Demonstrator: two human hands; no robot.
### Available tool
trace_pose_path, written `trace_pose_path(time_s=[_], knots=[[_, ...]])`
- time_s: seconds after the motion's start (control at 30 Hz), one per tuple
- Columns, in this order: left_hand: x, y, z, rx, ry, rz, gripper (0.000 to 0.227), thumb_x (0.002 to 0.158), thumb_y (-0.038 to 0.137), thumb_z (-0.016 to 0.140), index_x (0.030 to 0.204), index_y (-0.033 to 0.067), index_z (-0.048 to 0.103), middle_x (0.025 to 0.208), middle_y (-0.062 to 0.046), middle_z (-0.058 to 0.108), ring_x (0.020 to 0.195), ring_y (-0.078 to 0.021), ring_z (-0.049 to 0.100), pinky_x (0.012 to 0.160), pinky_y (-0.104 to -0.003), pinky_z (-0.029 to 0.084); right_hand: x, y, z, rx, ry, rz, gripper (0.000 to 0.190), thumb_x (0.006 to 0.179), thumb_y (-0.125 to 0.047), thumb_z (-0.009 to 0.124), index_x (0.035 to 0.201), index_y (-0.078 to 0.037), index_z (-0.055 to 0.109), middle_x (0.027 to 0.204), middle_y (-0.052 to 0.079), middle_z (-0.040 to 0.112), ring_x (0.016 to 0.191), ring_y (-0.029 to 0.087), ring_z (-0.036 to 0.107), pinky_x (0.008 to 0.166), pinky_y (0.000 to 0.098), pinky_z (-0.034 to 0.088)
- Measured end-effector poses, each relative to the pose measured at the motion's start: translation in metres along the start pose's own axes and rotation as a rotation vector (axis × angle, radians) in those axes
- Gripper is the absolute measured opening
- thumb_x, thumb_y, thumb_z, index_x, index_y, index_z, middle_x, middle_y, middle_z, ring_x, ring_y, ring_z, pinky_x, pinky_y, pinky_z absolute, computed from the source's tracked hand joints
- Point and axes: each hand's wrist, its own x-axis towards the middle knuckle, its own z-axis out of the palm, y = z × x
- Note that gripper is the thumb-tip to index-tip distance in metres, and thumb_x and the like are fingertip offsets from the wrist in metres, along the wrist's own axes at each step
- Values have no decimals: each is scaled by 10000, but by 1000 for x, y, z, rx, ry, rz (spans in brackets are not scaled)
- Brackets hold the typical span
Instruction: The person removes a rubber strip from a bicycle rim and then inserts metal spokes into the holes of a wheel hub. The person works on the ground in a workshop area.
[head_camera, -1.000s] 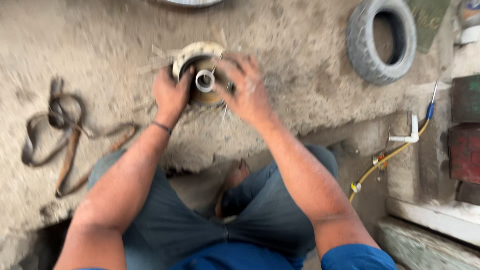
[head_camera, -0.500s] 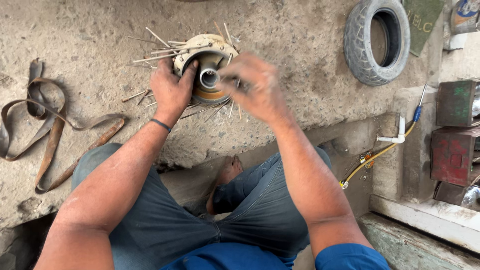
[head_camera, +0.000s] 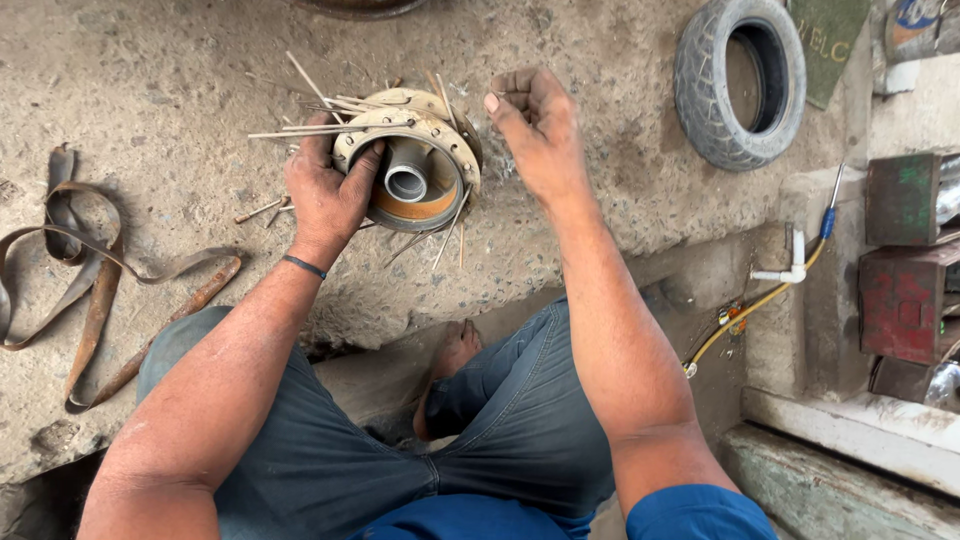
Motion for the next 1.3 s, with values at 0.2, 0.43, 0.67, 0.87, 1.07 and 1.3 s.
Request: trace_pose_path(time_s=[0.2, 0.43, 0.67, 0.87, 1.07, 1.3], knots=[[1, 2, 2, 68, -84, 35, 408, 934, 171, 847, 1229, -5, 627, 1023, -183, 764, 979, -316, 773, 855, -411, 596, 1, 11, 16, -113, -87, 16, 179, 1011, -143, 712, 1152, -32, 713, 981, 63, 752, 899, 118, 699, 792, 260, 592], [-1, -3, 1, 79, -76, 82, 431, 949, 181, 862, 1249, -13, 620, 1041, -193, 764, 992, -317, 774, 871, -413, 601, 4, 3, 22, 42, 69, 37, 48, 955, -58, 728, 991, -54, 760, 979, 73, 786, 852, 137, 759, 771, 261, 675], [0, -12, 3, -80, 4, -5, 462, 991, 146, 834, 1338, -33, 588, 1196, -194, 764, 1136, -281, 755, 989, -390, 602, 1, -1, 10, 402, 289, 324, 112, 927, -60, 721, 1037, -40, 714, 811, 80, 730, 629, 144, 682, 514, 266, 578], [-1, -13, 4, -5, 5, -27, 440, 978, 131, 838, 1316, -35, 609, 1167, -181, 763, 1122, -244, 747, 971, -367, 586, -4, -1, 15, 437, 286, 68, 80, 992, -53, 722, 1047, -17, 676, 840, 60, 713, 699, 127, 662, 621, 270, 573], [2, -18, 7, -213, 65, -81, 465, 981, 90, 795, 1369, -39, 575, 1269, -168, 724, 1182, -213, 687, 1035, -343, 551, -1, 0, 17, 560, 355, 286, 91, 952, -90, 709, 978, -12, 672, 795, 58, 704, 647, 140, 664, 571, 284, 561], [2, -24, 3, -194, 108, -93, 447, 993, 119, 801, 1349, -46, 588, 1248, -166, 725, 1158, -210, 684, 1018, -342, 552, -5, -1, 38, 196, 202, 300, 225, 963, -209, 745, 1057, -5, 757, 936, 109, 785, 860, 213, 706, 777, 357, 581]])
